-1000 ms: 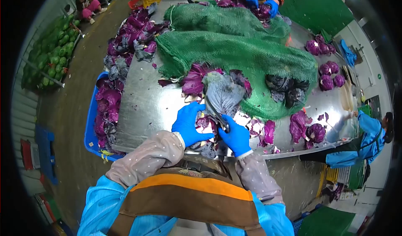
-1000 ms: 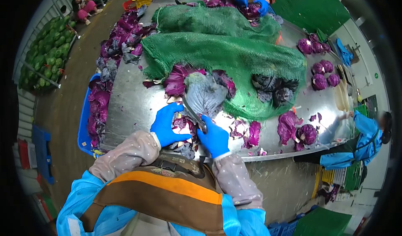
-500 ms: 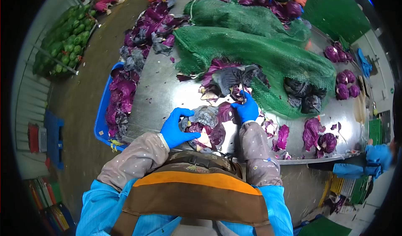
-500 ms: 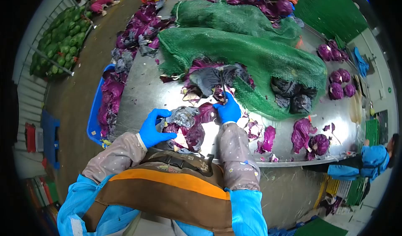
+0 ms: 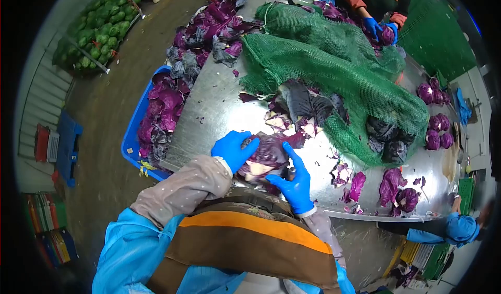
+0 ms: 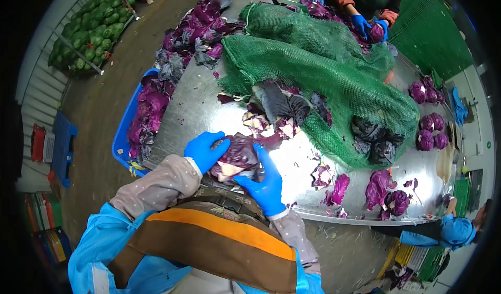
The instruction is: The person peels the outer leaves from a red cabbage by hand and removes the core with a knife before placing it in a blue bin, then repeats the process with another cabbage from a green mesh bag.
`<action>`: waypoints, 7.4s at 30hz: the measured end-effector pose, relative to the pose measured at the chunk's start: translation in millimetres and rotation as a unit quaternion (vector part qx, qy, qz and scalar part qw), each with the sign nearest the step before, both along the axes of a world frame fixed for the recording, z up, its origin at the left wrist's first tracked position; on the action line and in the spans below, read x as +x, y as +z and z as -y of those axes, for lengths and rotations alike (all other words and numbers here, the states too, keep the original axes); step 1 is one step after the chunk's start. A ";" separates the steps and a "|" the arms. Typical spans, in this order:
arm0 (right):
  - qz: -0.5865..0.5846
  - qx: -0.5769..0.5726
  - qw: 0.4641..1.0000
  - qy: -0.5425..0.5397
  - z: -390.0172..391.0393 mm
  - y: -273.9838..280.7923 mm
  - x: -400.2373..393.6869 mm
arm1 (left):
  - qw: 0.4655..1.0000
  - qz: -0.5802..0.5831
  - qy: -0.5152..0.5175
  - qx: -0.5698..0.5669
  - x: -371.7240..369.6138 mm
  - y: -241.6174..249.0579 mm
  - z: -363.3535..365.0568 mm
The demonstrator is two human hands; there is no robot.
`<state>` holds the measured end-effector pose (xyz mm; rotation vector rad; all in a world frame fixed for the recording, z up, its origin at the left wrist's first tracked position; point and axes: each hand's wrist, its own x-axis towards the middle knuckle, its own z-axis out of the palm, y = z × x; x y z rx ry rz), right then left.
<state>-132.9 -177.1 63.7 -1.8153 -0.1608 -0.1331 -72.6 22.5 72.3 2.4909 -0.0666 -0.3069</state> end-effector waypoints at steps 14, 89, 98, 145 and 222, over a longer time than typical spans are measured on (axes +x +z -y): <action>-0.257 0.043 0.957 -0.131 42.2 -47.5 41.9 | 0.981 0.163 -0.065 -0.078 27.4 -6.7 -39.6; -0.155 -0.273 0.939 -0.140 52.7 -19.6 1.7 | 0.963 -0.140 -0.230 -0.020 70.4 -13.1 74.4; 0.000 -0.241 0.955 -0.171 69.2 -9.5 9.9 | 0.957 -0.109 -0.254 -0.089 65.5 -32.6 55.0; -0.245 -0.288 0.920 -0.102 50.9 -25.1 -38.1 | 0.967 -0.049 -0.231 -0.093 32.3 -19.4 61.0; -0.273 0.433 0.809 -0.289 120.5 -82.5 -43.8 | 0.966 -0.045 -0.232 -0.110 56.6 -39.1 64.0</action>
